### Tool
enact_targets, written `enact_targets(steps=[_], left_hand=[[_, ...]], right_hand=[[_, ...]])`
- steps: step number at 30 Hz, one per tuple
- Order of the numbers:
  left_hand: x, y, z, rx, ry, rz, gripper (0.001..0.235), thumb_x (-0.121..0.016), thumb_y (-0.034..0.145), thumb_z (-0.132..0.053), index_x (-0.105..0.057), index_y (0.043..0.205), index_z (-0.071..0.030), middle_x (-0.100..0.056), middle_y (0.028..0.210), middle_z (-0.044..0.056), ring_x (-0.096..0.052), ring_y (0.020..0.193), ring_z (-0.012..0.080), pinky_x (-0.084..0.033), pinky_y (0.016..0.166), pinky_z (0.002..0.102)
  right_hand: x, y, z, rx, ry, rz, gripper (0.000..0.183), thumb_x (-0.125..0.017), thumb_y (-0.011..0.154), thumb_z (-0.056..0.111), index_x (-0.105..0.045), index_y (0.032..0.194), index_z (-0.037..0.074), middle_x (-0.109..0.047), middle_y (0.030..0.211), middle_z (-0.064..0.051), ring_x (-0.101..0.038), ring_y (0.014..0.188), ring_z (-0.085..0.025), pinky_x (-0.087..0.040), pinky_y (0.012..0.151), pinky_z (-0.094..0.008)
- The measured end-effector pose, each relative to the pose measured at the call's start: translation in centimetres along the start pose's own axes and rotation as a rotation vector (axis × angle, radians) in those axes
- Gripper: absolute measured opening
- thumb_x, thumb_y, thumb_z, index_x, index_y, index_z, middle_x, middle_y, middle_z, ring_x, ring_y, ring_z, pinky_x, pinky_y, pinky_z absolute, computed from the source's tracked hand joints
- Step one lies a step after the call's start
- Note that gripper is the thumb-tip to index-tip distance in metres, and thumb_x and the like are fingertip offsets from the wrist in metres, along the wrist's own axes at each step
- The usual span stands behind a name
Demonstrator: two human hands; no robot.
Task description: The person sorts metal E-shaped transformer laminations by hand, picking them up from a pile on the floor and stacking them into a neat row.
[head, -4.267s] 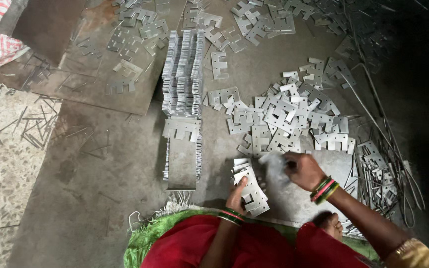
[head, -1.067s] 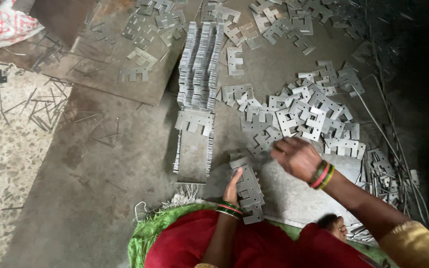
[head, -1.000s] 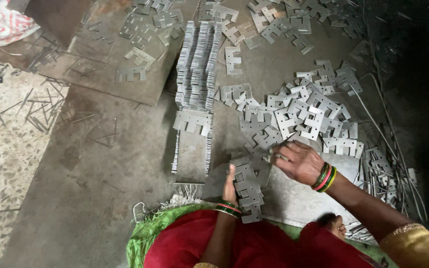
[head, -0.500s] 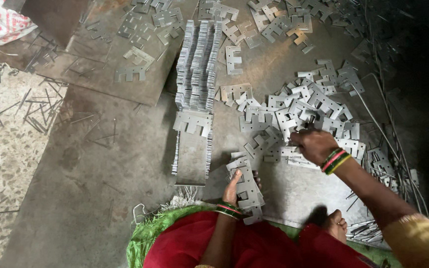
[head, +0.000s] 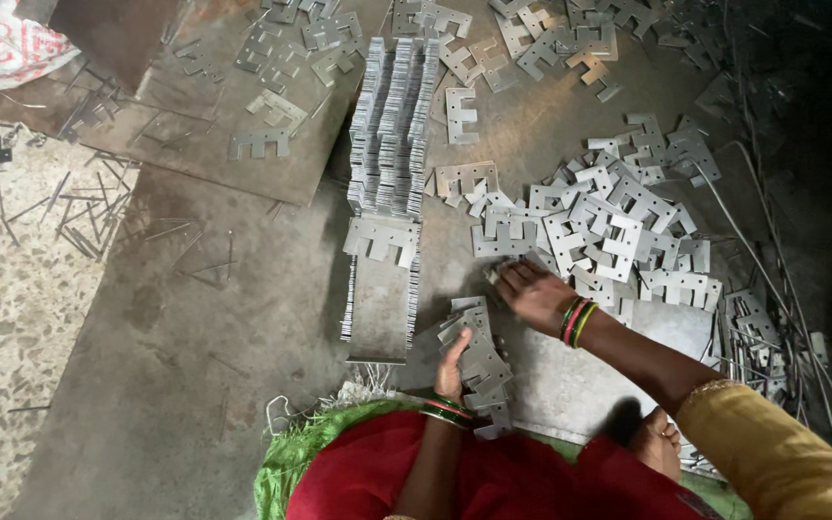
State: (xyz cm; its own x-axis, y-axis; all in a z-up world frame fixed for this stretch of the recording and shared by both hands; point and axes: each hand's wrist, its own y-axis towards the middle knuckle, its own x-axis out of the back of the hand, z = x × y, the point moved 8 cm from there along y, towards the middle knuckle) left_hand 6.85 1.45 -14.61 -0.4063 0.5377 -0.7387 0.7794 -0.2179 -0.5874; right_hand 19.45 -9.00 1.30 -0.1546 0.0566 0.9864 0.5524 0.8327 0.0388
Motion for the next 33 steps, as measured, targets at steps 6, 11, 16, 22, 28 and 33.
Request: enact_targets(steps=[6, 11, 16, 22, 28, 33], left_hand=[[-2.2, -0.8, -1.6, 0.046, -0.044, 0.002, 0.048, -0.066, 0.094, -0.051, -0.069, 0.114, -0.008, -0.073, 0.096, 0.006, -0.072, 0.081, 0.0200, -0.061, 0.074, 0.037], [-3.6, -0.8, -2.5, -0.019, -0.208, -0.002, 0.052, -0.064, 0.091, -0.046, -0.069, 0.124, -0.007, -0.076, 0.108, 0.004, -0.076, 0.093, 0.0165, -0.063, 0.084, 0.034], [-4.7, -2.0, -1.8, 0.149, -0.095, 0.108, 0.037, -0.068, 0.092, -0.036, -0.070, 0.113, -0.006, -0.076, 0.094, 0.010, -0.075, 0.074, 0.0228, -0.064, 0.069, 0.040], [-6.6, -3.0, -2.9, 0.147, -0.129, 0.141, 0.036, -0.069, 0.097, -0.037, -0.072, 0.108, -0.004, -0.075, 0.089, 0.010, -0.073, 0.070, 0.0231, -0.062, 0.066, 0.038], [-7.3, -3.7, -2.7, 0.237, -0.113, 0.050, 0.048, -0.062, 0.091, -0.044, -0.071, 0.109, -0.001, -0.077, 0.092, 0.013, -0.077, 0.079, 0.0260, -0.065, 0.075, 0.040], [-6.0, -3.2, -1.4, 0.256, -0.083, 0.128, 0.043, -0.066, 0.095, -0.044, -0.070, 0.111, -0.004, -0.074, 0.089, 0.011, -0.074, 0.075, 0.0257, -0.063, 0.069, 0.042]], right_hand=[[0.8, -3.4, -1.0, -0.151, 0.168, 0.318, 0.060, -0.053, 0.091, 0.004, -0.048, 0.150, -0.008, -0.060, 0.137, -0.029, -0.061, 0.120, -0.036, -0.048, 0.094, -0.045], [7.3, -4.6, 0.9, 0.102, 0.221, -0.119, 0.058, -0.065, 0.070, 0.003, -0.060, 0.128, -0.001, -0.065, 0.125, -0.024, -0.064, 0.115, -0.033, -0.051, 0.109, -0.053], [1.8, -4.6, -1.7, -0.345, 0.206, 0.261, 0.057, -0.070, 0.076, 0.004, -0.059, 0.132, 0.004, -0.059, 0.134, -0.023, -0.060, 0.120, -0.034, -0.055, 0.097, -0.044], [1.8, -10.1, 0.1, -0.247, 0.203, 0.190, 0.061, -0.068, 0.066, -0.001, -0.063, 0.126, 0.010, -0.063, 0.133, -0.013, -0.062, 0.120, -0.026, -0.059, 0.096, -0.036], [0.2, -13.0, -2.0, -0.719, 0.370, 0.518, 0.050, -0.062, 0.094, 0.027, -0.051, 0.142, 0.016, -0.072, 0.115, -0.013, -0.072, 0.097, -0.024, -0.061, 0.087, -0.036], [4.4, -10.1, -1.3, -0.406, -0.120, -0.155, 0.065, -0.065, 0.073, 0.043, -0.049, 0.130, 0.015, -0.075, 0.094, -0.010, -0.074, 0.080, -0.027, -0.061, 0.074, -0.044]])
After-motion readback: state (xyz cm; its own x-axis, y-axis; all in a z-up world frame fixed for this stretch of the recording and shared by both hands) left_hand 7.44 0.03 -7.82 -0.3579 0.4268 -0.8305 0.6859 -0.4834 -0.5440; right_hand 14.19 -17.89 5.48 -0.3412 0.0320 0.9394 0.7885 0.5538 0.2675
